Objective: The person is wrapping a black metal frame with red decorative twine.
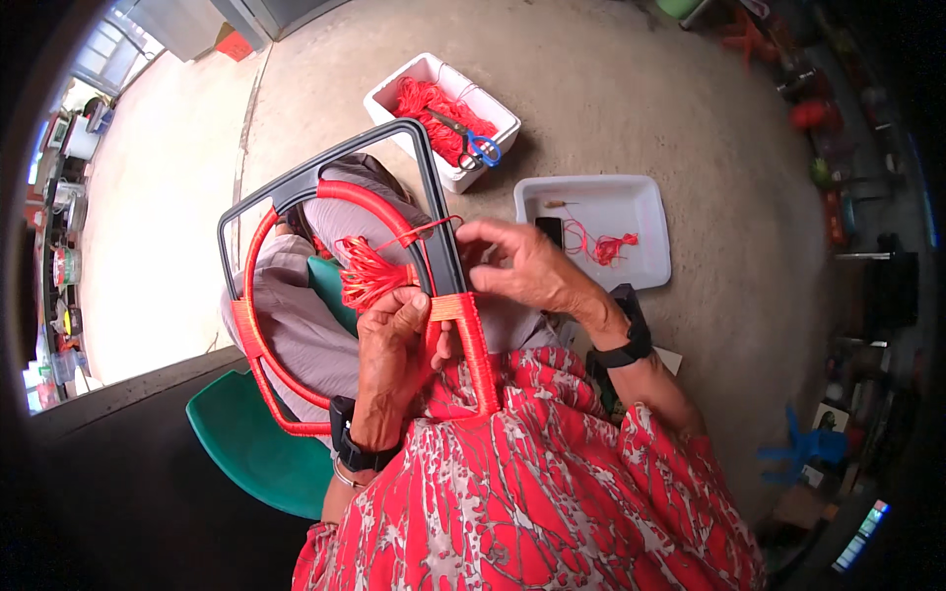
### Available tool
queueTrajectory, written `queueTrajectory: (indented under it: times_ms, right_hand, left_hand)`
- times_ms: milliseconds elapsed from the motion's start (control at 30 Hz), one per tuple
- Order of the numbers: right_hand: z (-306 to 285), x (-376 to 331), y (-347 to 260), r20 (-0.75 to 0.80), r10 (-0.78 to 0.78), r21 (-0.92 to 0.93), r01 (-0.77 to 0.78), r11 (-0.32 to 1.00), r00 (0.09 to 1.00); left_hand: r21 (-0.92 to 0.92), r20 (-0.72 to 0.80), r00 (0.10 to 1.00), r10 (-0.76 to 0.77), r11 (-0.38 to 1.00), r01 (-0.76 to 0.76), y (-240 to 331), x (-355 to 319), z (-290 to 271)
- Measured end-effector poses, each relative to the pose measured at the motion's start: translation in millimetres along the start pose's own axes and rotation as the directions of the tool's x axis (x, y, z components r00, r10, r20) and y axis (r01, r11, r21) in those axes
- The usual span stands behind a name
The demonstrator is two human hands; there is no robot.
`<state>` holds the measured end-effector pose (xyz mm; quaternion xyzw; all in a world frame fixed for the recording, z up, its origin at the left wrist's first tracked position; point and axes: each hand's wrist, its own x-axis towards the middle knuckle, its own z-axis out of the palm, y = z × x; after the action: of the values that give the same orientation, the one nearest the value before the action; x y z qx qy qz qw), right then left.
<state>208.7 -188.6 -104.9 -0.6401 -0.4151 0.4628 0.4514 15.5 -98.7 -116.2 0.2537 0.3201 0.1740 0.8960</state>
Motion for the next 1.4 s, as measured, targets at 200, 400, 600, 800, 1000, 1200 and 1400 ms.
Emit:
queueTrajectory:
  times_ms: [200,400,600,800,1000,1200,1400]
  right_hand:
    - [23,20,24,-0.120,-0.383,-0.276,0.340,0.899,0.916]
    - [11,21,26,-0.148,-0.407,-0.432,0.311,0.846,0.901]
    - [-28,-28,-7,-0.308,-0.213,0.280,0.303,0.911,0.927]
    - [-36,-73,-44,-0.113,-0.253,0.891,0.211,0.402,0.961]
    - [-135,-175,67,-0.175,0.562,0.530,-0.404,0.746,0.808]
    - [-142,-186,123,-0.630,0.496,0.175,-0.513,0.841,0.598]
    - [-19,-70,12,-0.046,0.337,0.661,-0.224,0.716,0.940]
  left_hand:
    - [-0.016,0.040,0.999,0.010,1.000,-0.009,0,0,0]
    - [-0.024,0.042,0.998,0.039,0.999,-0.038,3,-4,1]
    - [-0.019,0.040,0.999,0.014,1.000,-0.013,1,-2,-1]
    - [-0.007,0.048,0.999,0.026,1.000,-0.026,-1,-1,-7]
    - [-0.012,0.041,0.998,0.048,0.999,-0.047,1,0,-2]
    - [0.036,0.056,0.998,0.034,0.999,-0.036,1,0,-8]
    - [0.057,0.015,1.000,0.026,0.998,-0.026,0,-2,-1]
